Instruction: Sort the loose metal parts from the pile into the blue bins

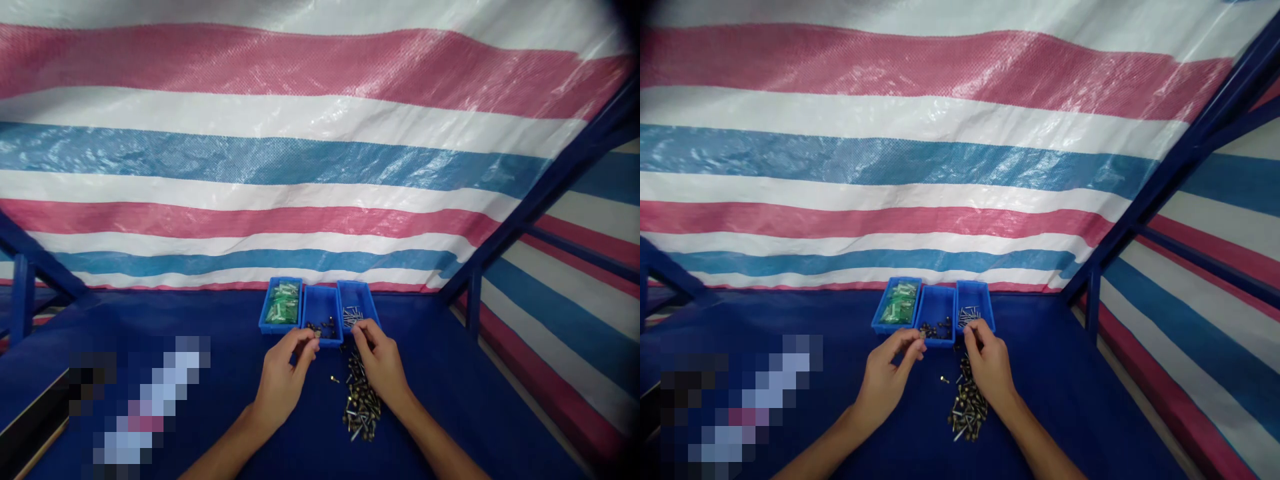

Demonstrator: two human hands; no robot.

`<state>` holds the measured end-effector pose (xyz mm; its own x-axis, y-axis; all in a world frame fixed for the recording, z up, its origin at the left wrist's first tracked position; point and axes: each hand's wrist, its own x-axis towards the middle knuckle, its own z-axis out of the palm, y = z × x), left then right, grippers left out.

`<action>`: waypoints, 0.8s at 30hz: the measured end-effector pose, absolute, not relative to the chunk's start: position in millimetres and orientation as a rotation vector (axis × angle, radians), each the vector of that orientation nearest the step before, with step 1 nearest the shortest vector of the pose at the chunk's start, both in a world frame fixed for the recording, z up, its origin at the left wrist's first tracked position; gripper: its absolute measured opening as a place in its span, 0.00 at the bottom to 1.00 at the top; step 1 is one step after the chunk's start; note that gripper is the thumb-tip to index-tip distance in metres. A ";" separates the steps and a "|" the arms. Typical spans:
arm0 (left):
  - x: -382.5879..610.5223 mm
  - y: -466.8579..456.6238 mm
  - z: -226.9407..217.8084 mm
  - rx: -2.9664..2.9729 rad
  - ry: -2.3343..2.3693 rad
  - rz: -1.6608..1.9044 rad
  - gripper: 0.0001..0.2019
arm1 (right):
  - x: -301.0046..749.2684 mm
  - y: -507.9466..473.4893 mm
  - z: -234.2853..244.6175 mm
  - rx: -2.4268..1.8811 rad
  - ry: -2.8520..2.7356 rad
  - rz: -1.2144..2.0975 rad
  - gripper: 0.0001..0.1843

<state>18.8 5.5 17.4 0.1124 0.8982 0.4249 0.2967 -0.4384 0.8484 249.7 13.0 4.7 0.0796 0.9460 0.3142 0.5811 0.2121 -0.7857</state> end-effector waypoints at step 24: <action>14.1 4.8 13.0 2.043 1.094 1.312 0.04 | 249.5 11.4 5.0 -1.464 -1.595 0.563 0.19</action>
